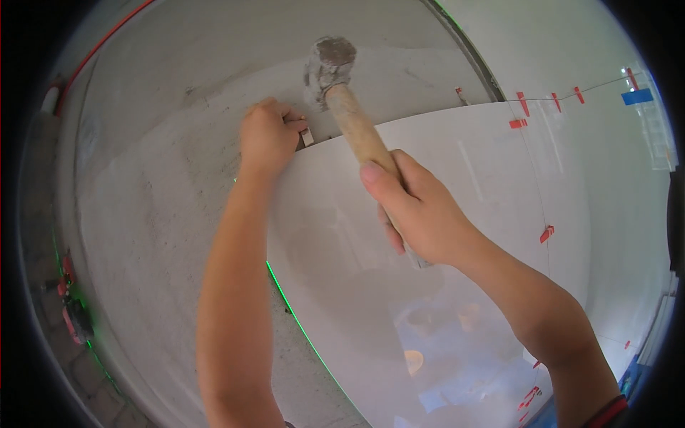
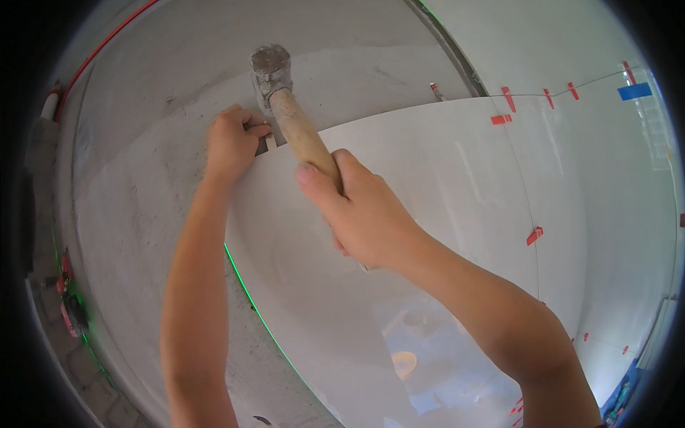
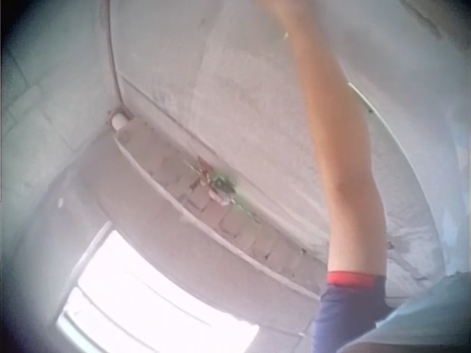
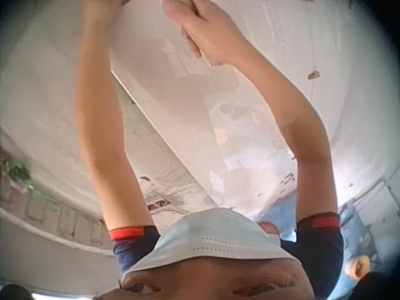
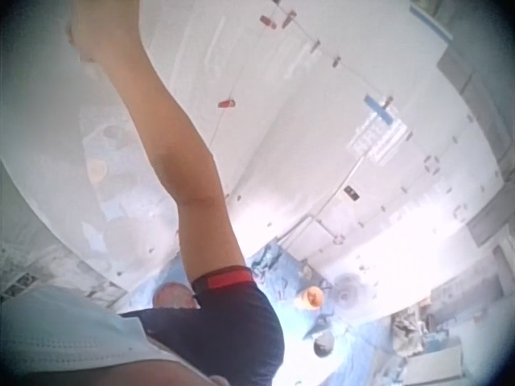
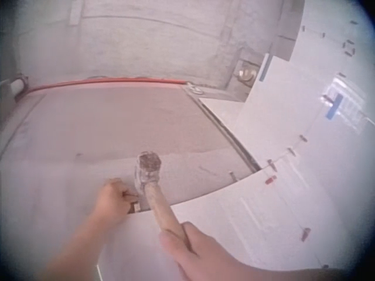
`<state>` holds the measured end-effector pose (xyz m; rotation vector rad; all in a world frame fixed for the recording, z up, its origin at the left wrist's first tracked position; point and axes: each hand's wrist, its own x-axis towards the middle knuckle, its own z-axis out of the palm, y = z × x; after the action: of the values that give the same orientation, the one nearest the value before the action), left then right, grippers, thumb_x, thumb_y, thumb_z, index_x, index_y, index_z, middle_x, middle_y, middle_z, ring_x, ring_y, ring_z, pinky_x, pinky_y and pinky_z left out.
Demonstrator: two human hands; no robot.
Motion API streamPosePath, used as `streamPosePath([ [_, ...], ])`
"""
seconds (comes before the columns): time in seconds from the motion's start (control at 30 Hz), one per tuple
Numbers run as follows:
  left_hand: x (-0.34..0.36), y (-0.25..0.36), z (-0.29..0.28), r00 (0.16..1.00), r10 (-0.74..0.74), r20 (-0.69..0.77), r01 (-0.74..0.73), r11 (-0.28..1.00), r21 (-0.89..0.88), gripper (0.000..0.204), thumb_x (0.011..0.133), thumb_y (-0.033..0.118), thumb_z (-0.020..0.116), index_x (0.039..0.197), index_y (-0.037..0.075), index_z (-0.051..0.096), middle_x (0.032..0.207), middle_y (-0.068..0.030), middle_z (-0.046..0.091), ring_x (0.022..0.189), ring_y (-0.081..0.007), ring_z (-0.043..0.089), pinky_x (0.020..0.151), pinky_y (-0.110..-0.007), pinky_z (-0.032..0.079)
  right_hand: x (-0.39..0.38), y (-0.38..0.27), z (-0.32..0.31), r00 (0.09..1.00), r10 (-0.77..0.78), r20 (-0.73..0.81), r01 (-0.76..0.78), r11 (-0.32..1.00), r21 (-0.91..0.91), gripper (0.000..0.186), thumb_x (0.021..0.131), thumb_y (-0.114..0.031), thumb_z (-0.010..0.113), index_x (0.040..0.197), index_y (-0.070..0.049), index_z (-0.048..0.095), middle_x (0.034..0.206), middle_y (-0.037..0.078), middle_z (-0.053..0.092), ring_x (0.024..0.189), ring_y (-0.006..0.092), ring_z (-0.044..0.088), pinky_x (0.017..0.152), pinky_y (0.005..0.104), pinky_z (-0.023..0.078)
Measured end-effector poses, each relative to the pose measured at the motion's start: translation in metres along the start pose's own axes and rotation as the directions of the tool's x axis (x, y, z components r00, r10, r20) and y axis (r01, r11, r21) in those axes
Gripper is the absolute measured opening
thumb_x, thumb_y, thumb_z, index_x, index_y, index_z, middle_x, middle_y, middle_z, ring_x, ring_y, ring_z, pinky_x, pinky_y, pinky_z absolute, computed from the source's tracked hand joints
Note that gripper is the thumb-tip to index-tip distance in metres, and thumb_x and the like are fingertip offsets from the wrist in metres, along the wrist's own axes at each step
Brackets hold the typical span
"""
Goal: The person installs a large wall tile by positioning it against a concrete wall, inserting spacers, and striking the tile and spacers with a hammer. The person then uses a level to verify the alignment of the installed tile.
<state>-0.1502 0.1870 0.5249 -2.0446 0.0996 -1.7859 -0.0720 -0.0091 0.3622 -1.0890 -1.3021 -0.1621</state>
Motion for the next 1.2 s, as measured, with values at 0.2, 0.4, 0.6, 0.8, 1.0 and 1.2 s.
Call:
streamPosePath([
  [0.2,-0.003,0.004,-0.006,0.998,-0.070,0.001,0.070,0.996,0.051,0.011,0.074,0.011,0.077,0.081,0.003,0.073,0.090,-0.0135,0.067,0.096,-0.0355,0.060,0.083,-0.044,0.050,0.019,0.011,0.024,1.000,0.002,-0.020,-0.002,1.000,-0.009,0.052,0.100,-0.053,0.046,0.099,-0.002,0.048,0.067,0.006,0.053,0.051,0.0150,0.055,0.048,0.0336,0.046],
  [0.4,-0.004,0.001,-0.004,0.999,-0.046,-0.026,0.048,0.997,0.053,0.014,0.077,0.007,0.075,0.084,-0.003,0.068,0.084,-0.0167,0.070,0.080,-0.0316,0.067,0.073,-0.040,0.051,0.023,0.007,0.024,0.998,0.060,-0.032,-0.063,0.995,-0.074,0.052,0.100,-0.054,0.046,0.099,-0.002,0.049,0.066,0.007,0.055,0.052,0.0173,0.056,0.051,0.0365,0.047],
  [0.6,-0.001,0.017,-0.010,0.969,-0.227,0.103,0.239,0.962,-0.135,0.010,0.073,0.006,0.075,0.081,0.000,0.074,0.087,-0.0182,0.071,0.091,-0.0354,0.065,0.081,-0.043,0.052,0.022,0.021,0.030,0.986,-0.061,-0.152,0.031,0.980,-0.195,0.054,0.100,-0.054,0.046,0.097,-0.001,0.050,0.069,0.011,0.057,0.057,0.0215,0.057,0.056,0.0393,0.046],
  [0.8,-0.003,0.002,-0.009,0.995,-0.096,0.023,0.096,0.995,0.008,0.013,0.078,0.005,0.074,0.085,-0.005,0.069,0.082,-0.0167,0.071,0.076,-0.0273,0.067,0.071,-0.038,0.051,0.020,0.002,0.026,0.996,0.049,-0.079,-0.065,0.973,-0.220,0.053,0.100,-0.053,0.045,0.097,0.000,0.050,0.071,0.014,0.059,0.061,0.0259,0.058,0.060,0.0412,0.046],
  [1.0,0.002,-0.001,-0.002,0.991,-0.132,-0.007,0.131,0.988,-0.077,0.013,0.072,0.005,0.076,0.083,-0.001,0.074,0.080,-0.0186,0.071,0.080,-0.0354,0.067,0.074,-0.042,0.054,0.025,0.022,0.036,0.992,0.015,-0.123,-0.045,0.969,-0.243,0.053,0.100,-0.053,0.046,0.098,0.000,0.051,0.071,0.013,0.059,0.062,0.0242,0.058,0.060,0.0408,0.046],
  [1.2,0.000,0.012,-0.012,0.978,-0.198,0.060,0.202,0.976,-0.077,0.011,0.073,0.005,0.075,0.078,-0.003,0.071,0.078,-0.0203,0.070,0.076,-0.0334,0.068,0.071,-0.042,0.053,0.021,0.012,0.027,0.992,-0.045,-0.121,0.017,0.975,-0.221,0.054,0.100,-0.053,0.046,0.098,0.000,0.052,0.071,0.013,0.059,0.061,0.0240,0.059,0.060,0.0404,0.046],
])
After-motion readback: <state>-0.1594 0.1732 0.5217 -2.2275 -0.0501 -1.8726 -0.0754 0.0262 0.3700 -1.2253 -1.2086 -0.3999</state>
